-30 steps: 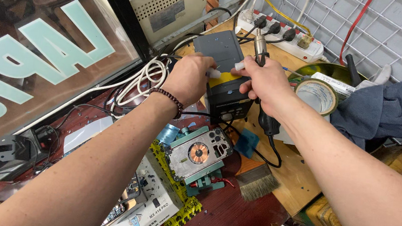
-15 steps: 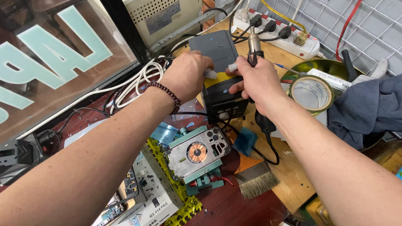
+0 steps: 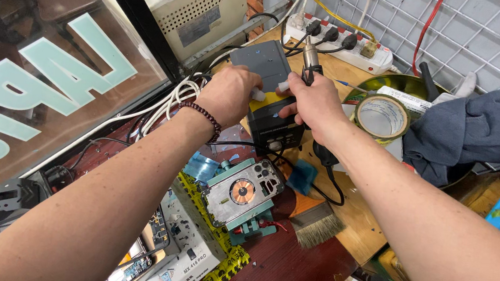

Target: The person uses tweezers to peel a yellow sticker from a small electronic component, then retrieves a tube of flux and applies it to the component. The person then uses a soldering iron to heat the component and repositions it on the workbench.

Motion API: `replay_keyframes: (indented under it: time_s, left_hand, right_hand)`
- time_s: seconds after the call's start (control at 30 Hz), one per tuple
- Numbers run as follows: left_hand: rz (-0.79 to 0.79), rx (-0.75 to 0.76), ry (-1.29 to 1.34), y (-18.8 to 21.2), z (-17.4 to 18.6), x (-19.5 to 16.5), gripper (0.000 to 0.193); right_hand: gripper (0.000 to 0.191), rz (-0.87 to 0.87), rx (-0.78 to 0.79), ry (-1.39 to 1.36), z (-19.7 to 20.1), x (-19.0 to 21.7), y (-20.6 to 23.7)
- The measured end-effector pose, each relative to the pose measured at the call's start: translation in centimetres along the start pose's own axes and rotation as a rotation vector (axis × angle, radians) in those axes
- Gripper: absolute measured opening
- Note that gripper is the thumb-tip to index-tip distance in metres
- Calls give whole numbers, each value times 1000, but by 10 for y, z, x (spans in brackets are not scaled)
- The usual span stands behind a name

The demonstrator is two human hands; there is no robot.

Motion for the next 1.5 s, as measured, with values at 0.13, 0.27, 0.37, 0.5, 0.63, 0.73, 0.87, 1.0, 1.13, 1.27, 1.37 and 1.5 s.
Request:
replay_keyframes:
  time_s: [0.13,0.27,0.37,0.5,0.63,0.73,0.87,1.0,1.13,1.27,1.37,1.5]
  left_hand:
    - [-10,-2,-4,0,-1,-1,30]
    - [-34,-14,-11,1,0,-2,31]
    - [-46,-23,-2,3,1,-3,30]
    - [-34,0,-33,3,3,-5,34]
    - [-20,21,-65,1,2,-7,36]
    - [-48,22,-88,0,2,-7,35]
    - [-80,0,-104,0,3,-4,32]
    - [-87,-29,-97,-2,11,4,30]
    - [-139,29,-166,-4,9,-4,34]
    - [-200,102,-270,-3,8,-13,40]
    - [-196,112,-265,-3,10,-14,31]
    - [-158,56,-165,-4,12,-8,34]
  right_hand:
    - [29,1,1,-5,0,-1,0]
    - [29,-14,-11,-7,0,-1,1]
    - [29,-3,-11,1,0,0,1]
    - [29,3,-14,12,-1,1,2]
    - [29,-1,-14,-4,-1,2,3]
    - [28,-1,-14,-8,-1,3,3]
    - [29,-7,-19,7,-1,1,5]
    - [28,0,-15,2,-1,0,4]
    - [28,5,-16,0,-1,-1,2]
    - [28,18,-16,10,0,-1,2]
    - [28,-3,-18,6,-1,-2,1]
    - [28,7,-18,5,0,-1,1]
Point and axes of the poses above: each hand's wrist, its own y-axis away from the middle knuckle, its own z-axis out of the back of the hand, x = y × z, the point moved 4 cm from there along -y, towards the middle knuckle, and after that the axes turned 1 degree about -x, right-handed, at the moved point
